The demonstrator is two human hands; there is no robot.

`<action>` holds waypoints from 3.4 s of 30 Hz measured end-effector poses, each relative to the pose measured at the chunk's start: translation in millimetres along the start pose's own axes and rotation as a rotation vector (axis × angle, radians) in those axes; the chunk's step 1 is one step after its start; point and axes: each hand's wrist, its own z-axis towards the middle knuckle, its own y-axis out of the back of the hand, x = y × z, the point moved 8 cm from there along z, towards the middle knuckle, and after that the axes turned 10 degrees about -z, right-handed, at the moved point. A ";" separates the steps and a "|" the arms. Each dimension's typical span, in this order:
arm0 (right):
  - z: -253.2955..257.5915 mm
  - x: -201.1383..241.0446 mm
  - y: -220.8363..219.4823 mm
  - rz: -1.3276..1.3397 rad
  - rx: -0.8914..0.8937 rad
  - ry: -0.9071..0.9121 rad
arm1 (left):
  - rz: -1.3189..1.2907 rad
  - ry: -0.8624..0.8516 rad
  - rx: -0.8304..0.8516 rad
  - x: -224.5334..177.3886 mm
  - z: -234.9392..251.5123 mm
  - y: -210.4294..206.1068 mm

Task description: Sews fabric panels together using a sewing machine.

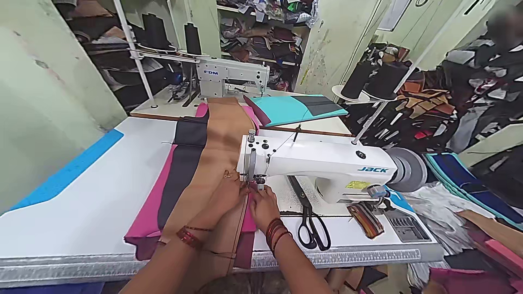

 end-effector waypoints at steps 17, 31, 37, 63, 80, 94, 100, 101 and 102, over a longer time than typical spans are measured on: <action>-42.0 30.6 4.0 -0.186 -0.337 0.285 | -0.086 -0.365 -0.294 1.3 -71.4 -13.8; -19.7 15.9 5.4 -0.154 -0.246 0.093 | -0.042 -0.027 -0.068 4.9 -13.8 -11.4; -9.7 10.2 4.0 -0.114 -0.126 0.000 | -0.035 -0.044 -0.144 3.9 -7.3 -6.4; -9.4 37.8 7.8 -0.114 -0.248 0.172 | 0.148 -0.142 -0.735 59.8 -56.7 143.6; -19.2 43.3 -4.5 -0.205 -0.272 0.166 | -0.064 0.053 -0.610 141.4 -56.5 115.4; -19.9 33.7 -7.1 -0.171 -0.210 0.040 | -0.305 0.400 -0.543 150.7 -111.5 70.0; -14.7 25.9 -8.2 -0.146 -0.141 -0.038 | -0.268 0.435 -0.545 140.3 -133.4 53.9; -14.5 24.7 -8.2 -0.144 -0.137 -0.049 | -0.260 0.445 -0.540 137.9 -136.2 51.6; -14.1 23.5 -7.6 -0.138 -0.149 -0.052 | -0.249 0.457 -0.530 134.9 -138.6 49.3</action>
